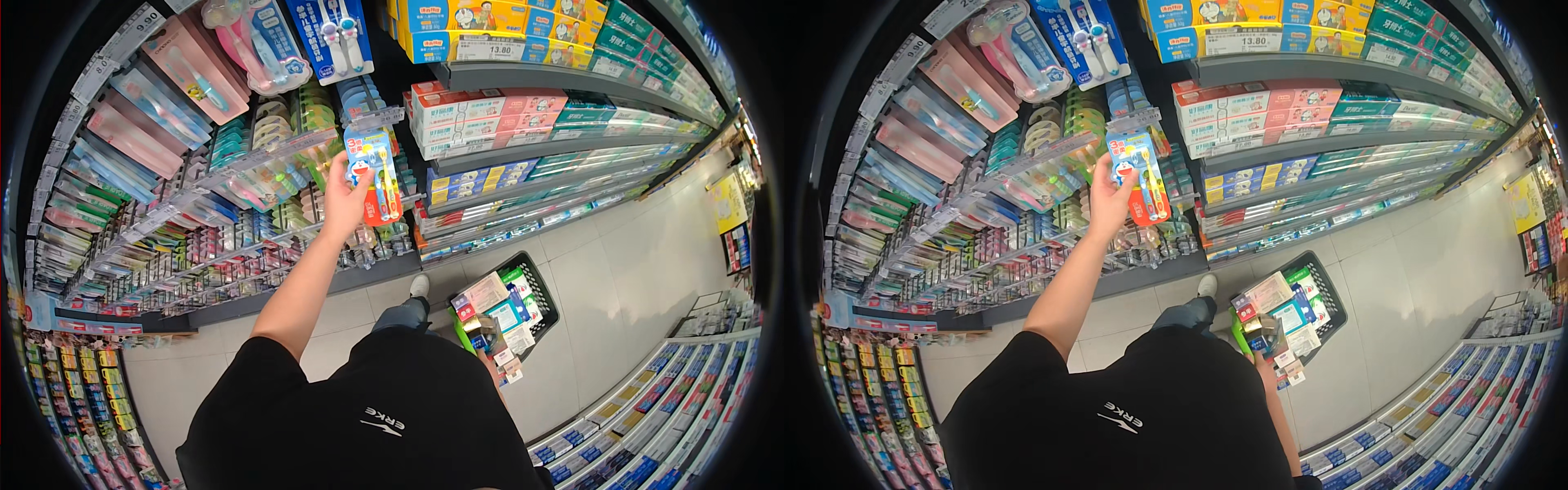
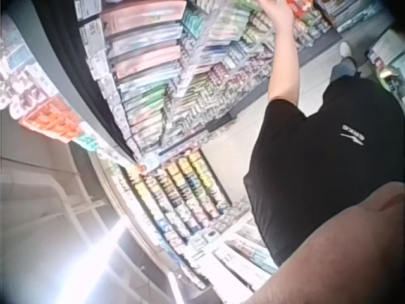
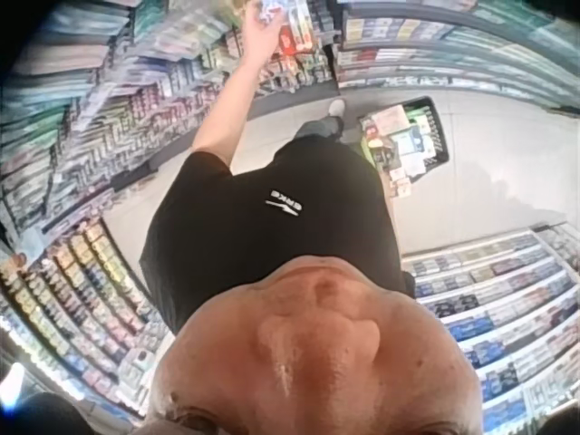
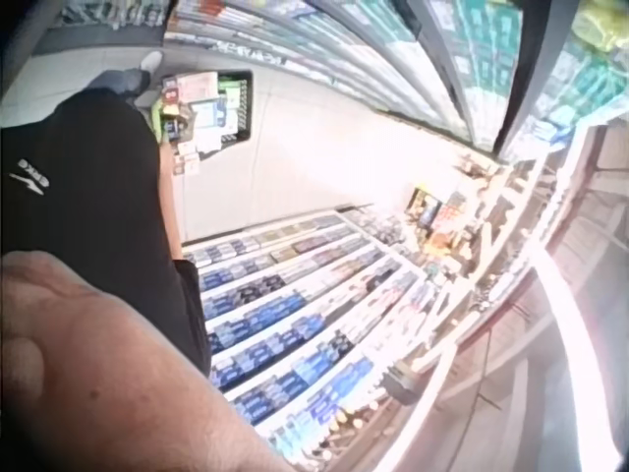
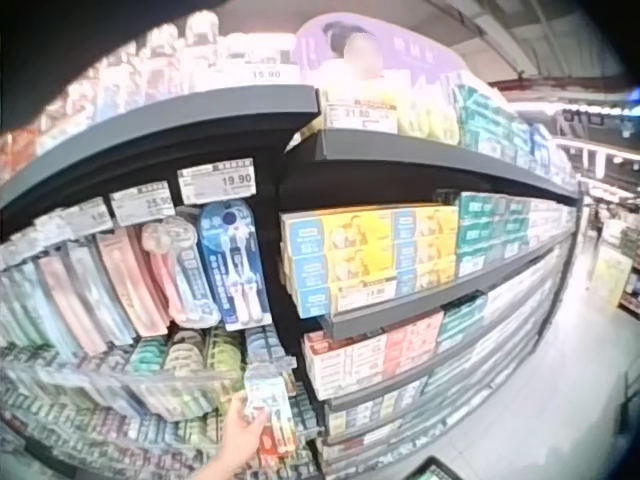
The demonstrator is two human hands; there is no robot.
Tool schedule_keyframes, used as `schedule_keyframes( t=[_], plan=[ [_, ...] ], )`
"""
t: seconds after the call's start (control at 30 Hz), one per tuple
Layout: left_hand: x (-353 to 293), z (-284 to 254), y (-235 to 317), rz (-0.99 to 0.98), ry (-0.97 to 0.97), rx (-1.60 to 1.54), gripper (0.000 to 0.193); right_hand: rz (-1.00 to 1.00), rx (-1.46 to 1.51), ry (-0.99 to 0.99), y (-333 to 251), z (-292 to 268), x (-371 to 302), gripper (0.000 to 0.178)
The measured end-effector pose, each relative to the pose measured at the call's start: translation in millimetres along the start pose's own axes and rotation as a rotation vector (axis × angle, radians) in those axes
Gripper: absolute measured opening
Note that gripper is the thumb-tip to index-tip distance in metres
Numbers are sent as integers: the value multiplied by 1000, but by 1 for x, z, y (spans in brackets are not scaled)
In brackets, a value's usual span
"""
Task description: Select various toothpaste, sanitary pads, and toothbrushes from shelves and place them into a shopping basket.
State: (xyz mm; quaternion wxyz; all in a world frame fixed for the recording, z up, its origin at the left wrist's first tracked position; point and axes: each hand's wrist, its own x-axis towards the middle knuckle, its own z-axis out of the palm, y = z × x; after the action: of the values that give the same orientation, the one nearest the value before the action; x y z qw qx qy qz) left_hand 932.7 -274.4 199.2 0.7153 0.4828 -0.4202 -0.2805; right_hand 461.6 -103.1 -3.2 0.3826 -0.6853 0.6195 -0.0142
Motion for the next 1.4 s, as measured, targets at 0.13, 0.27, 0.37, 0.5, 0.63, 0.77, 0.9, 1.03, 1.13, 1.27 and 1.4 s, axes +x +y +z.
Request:
schedule_keyframes(
  t=[0.13, 0.27, 0.37, 0.5, 0.63, 0.77, 0.9, 1.03, 1.13, 1.27, 1.4],
  plan=[
    [1, -1, -9, 1, -24, 47, 43, 146, -35, -37, -3, 2, -1, 51],
    [0, 7, -6, 16, -6, -19, 42, 187, -53, -44, -7, -2, -3, 54],
    [8, 8, -4, 30, -13, -21, 43, 187, -47, -43, -13, -7, -5, 56],
    [18, 11, -2, 45, 7, -55, 44, 201, -60, -44, -12, -8, -3, 58],
    [30, 6, -15, 39, 79, 39, 45, 196, -59, -51, -9, -7, -1, 58],
    [35, 4, -33, 52, 126, 63, 46, 187, -47, -48, -4, -5, -2, 59],
    [23, 4, -55, 21, 135, 124, 53, 151, -19, -35, 3, -2, -5, 59],
    [-28, 10, -56, 150, 345, 541, 55, 224, -51, -47, -39, -29, -13, 61],
    [-89, 27, -33, 281, 94, 633, 42, 222, -21, -50, -40, -29, -16, 61],
    [-167, 50, -72, -112, -775, 677, 52, 225, -30, -30, -37, -25, -18, 60],
    [-219, 80, -144, -87, -1469, 646, 83, 203, -29, 12, -40, -25, -19, 60]
  ],
)
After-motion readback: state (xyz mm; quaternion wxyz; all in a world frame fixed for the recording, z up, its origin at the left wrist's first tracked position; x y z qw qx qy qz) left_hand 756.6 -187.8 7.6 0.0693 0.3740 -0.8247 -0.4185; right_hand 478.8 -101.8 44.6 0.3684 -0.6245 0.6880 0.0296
